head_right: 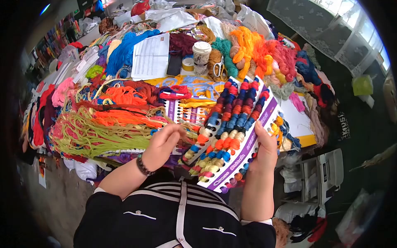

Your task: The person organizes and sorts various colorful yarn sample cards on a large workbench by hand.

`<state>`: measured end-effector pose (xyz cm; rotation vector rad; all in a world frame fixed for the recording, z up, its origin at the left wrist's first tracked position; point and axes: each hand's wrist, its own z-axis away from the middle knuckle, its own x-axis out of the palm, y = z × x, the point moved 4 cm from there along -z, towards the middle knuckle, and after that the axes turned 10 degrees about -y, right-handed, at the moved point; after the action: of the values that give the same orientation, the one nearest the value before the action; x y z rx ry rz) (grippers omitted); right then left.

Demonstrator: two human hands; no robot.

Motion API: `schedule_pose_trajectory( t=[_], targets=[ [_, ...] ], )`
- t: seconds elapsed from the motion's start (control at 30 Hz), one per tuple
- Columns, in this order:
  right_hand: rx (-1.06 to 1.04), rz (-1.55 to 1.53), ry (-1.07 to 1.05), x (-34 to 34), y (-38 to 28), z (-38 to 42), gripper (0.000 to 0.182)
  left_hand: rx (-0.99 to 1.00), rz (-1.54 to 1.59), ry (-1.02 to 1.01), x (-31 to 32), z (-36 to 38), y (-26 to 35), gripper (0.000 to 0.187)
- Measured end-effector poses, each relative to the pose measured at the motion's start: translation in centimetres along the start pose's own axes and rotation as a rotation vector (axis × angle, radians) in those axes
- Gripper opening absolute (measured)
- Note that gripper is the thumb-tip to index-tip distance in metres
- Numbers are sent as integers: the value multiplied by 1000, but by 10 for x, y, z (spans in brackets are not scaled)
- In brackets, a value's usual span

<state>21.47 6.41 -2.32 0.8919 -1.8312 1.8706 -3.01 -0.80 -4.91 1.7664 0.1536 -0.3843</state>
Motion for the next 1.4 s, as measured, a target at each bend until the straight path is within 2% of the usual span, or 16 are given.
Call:
schedule_pose_trajectory(
  t=[0.03, 0.17, 0.3, 0.37, 0.5, 0.67, 0.73, 0.8, 0.9, 0.97, 1.1, 1.2, 1.27, 1.3, 1.37, 1.4],
  targets=[
    [-33, 20, 1, 3, -6, 1, 27, -12, 0, -10, 0, 7, 13, 18],
    [-72, 22, 14, 5, -14, 2, 26, 92, -375, -79, 12, 18, 35, 18],
    [-83, 23, 16, -1, -18, 2, 27, 95, -414, -144, 13, 14, 24, 17],
    [-88, 17, 22, -5, -18, 3, 27, -76, 137, -99, 13, 16, 12, 16],
    [-83, -46, 21, -6, -19, 3, 28, -281, 586, -104, 7, 11, -7, 14],
    [-119, 32, 24, -1, -21, 10, 31, 68, -312, -15, 15, 16, 38, 18],
    [-136, 33, 31, 5, -21, 13, 30, 124, -425, -7, 15, 13, 35, 12],
    [-139, 32, 40, 4, -25, 14, 29, 208, -385, 15, 14, 13, 29, 12],
    [-87, -50, 42, -5, -31, 12, 28, -217, 333, -187, 7, 12, 13, 25],
    [-89, -66, 41, -8, -31, 12, 27, -20, 265, -70, 8, 5, -3, 40],
    [-79, -78, 53, -11, -28, 13, 28, 46, 841, -768, 55, 7, 47, 82],
    [-163, -58, -36, -31, -69, 30, 31, 59, 885, -904, 80, 7, 25, 84],
    [-248, 73, 23, -66, -130, 48, 21, 210, 176, -676, 58, 2, 0, 73],
    [-339, 177, 70, -65, -166, 61, 21, 260, 159, -472, 50, -3, -10, 52],
    [-394, 129, -155, -120, -253, 85, 26, 77, 258, -394, 36, -18, -35, 43],
    [-512, 206, -118, -123, -286, 101, 36, -9, -53, -326, 21, -25, -37, 42]
  ],
)
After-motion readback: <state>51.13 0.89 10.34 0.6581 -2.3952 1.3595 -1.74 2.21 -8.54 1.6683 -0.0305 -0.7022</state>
